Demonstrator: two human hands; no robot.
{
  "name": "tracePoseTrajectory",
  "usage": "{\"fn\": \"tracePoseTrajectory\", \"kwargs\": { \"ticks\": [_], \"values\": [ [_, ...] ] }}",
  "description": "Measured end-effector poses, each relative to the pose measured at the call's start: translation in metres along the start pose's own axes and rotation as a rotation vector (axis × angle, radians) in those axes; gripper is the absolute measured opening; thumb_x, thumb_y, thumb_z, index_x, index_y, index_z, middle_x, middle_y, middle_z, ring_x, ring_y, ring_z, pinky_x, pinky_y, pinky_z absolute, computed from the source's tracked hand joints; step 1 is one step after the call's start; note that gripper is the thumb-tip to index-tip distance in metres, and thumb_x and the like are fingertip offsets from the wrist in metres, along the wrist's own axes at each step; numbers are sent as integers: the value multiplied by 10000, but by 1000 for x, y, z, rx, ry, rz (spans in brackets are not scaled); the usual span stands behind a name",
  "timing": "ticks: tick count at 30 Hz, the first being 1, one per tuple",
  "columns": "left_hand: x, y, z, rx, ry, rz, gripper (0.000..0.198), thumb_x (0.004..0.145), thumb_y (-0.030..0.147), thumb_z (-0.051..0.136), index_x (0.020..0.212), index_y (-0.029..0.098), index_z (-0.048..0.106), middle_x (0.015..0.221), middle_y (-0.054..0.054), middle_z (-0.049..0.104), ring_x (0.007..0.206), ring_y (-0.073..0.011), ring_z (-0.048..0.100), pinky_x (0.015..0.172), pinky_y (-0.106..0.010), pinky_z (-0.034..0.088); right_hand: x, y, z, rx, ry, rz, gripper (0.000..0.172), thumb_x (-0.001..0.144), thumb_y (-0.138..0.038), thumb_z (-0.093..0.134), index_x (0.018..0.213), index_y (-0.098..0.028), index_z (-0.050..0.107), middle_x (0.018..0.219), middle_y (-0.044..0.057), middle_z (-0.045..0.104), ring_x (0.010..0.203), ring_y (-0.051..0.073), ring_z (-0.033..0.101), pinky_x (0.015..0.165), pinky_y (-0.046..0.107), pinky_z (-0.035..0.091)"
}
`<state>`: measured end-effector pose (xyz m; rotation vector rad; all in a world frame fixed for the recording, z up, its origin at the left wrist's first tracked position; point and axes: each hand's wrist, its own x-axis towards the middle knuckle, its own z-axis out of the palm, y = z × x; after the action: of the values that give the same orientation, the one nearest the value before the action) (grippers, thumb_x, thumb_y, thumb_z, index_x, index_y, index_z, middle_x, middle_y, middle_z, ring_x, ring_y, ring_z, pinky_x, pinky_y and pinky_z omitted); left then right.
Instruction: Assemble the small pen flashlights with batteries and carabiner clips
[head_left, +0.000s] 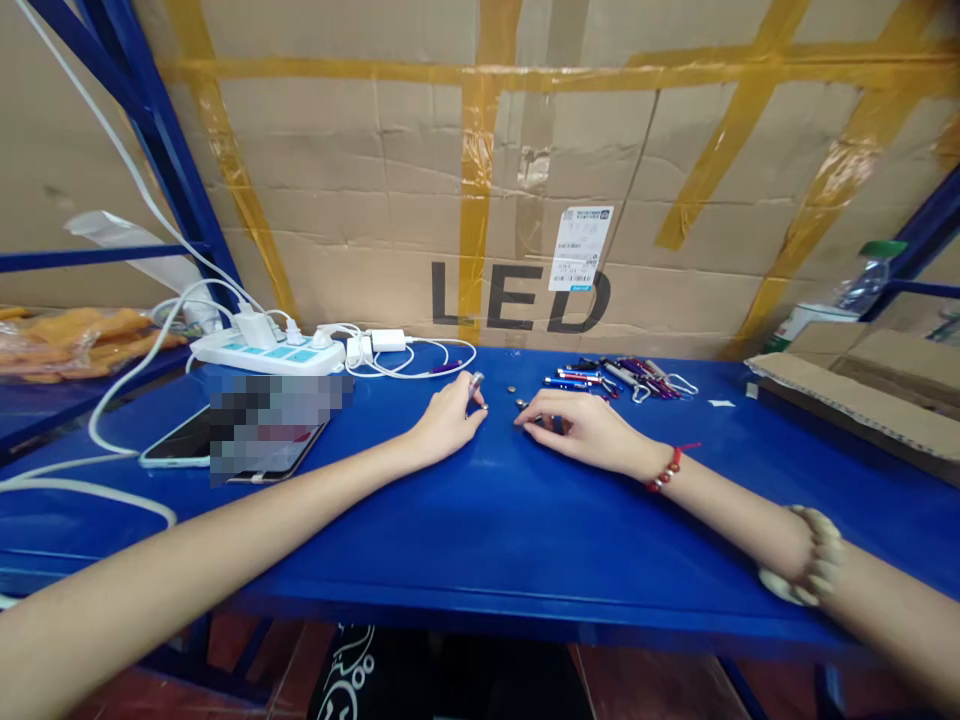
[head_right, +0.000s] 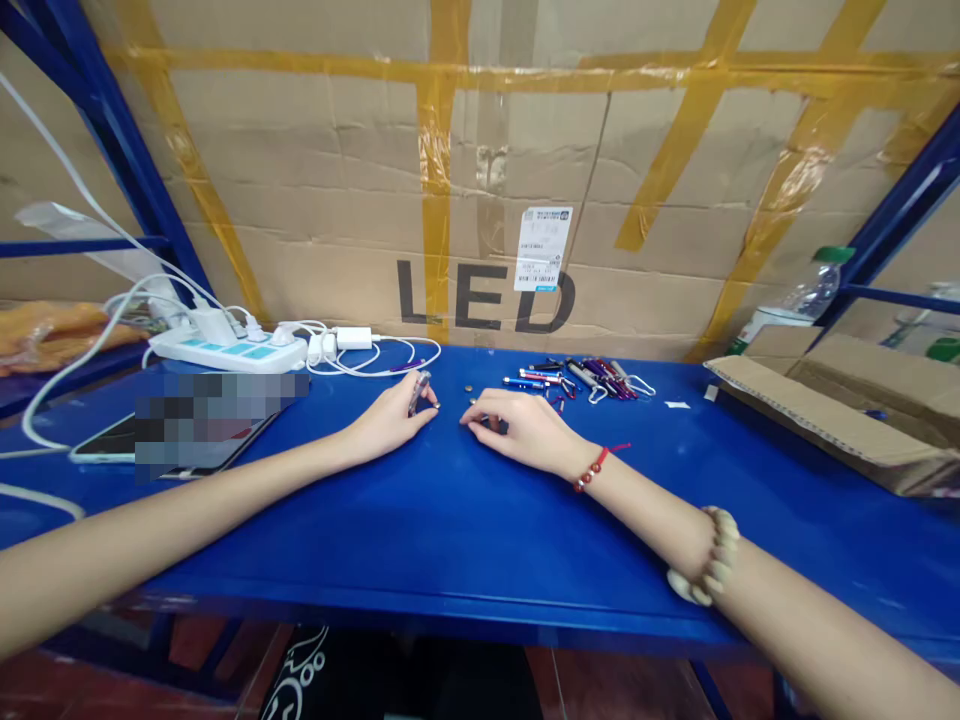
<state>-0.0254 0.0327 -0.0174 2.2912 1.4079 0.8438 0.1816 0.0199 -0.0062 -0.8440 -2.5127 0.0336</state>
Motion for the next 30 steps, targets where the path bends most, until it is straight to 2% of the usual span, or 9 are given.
{"fn": "tracePoseTrajectory", "kwargs": {
  "ticks": [3, 6, 11, 13, 19, 25, 30],
  "values": [
    [0, 2, 0, -34, -17, 24, 110, 787, 141, 499, 810, 192, 404, 891, -48, 595, 852, -190, 571, 788, -342, 433, 0, 1, 2, -3, 16, 53, 190, 842, -246, 500, 935, -206, 660, 893, 32, 653, 661, 115, 585, 652, 245, 476],
    [1, 2, 1, -69, 3, 68, 141, 769, 118, 515, 789, 192, 396, 864, -33, 603, 829, -170, 579, 782, -320, 432, 0, 2, 6, 0, 33, 94, 215, 833, -275, 518, 994, -210, 645, 956, 45, 633, 739, 139, 595, 636, 252, 483],
    [3, -1, 4, -148, 2, 49, 196, 723, 119, 573, 822, 170, 411, 829, -31, 625, 779, -161, 583, 752, -316, 427, 2, 2, 10, -3, 15, 3, 317, 857, -303, 499, 1148, -214, 584, 1081, 83, 579, 961, 197, 561, 874, 368, 452],
    [3, -2, 6, -191, -5, 45, 220, 710, 129, 591, 838, 160, 414, 830, -36, 627, 763, -156, 584, 729, -309, 431, 2, 1, 11, -8, -11, -37, 322, 877, -296, 469, 1169, -212, 575, 1082, 89, 577, 1007, 204, 538, 909, 385, 429],
    [1, 1, 6, -274, -43, 76, 276, 688, 163, 619, 882, 144, 423, 825, -36, 633, 738, -138, 594, 700, -284, 438, 4, 0, 11, -12, -15, -47, 265, 882, -285, 466, 1072, -205, 632, 1026, 78, 601, 984, 200, 548, 902, 381, 421],
    [1, 3, 4, -250, -74, 69, 224, 684, 146, 596, 820, 161, 419, 797, -25, 637, 667, -122, 567, 651, -272, 430, 5, 2, 11, -13, 14, -30, 219, 860, -293, 505, 984, -207, 665, 938, 59, 641, 921, 194, 573, 866, 367, 429],
    [-2, 8, 2, -163, -4, 106, 159, 685, 124, 558, 719, 179, 412, 739, 5, 586, 682, -129, 542, 697, -280, 413, 5, 3, 11, 11, 45, 39, 162, 824, -267, 550, 882, -186, 677, 878, 53, 661, 829, 187, 586, 781, 340, 466]
  ]
}}
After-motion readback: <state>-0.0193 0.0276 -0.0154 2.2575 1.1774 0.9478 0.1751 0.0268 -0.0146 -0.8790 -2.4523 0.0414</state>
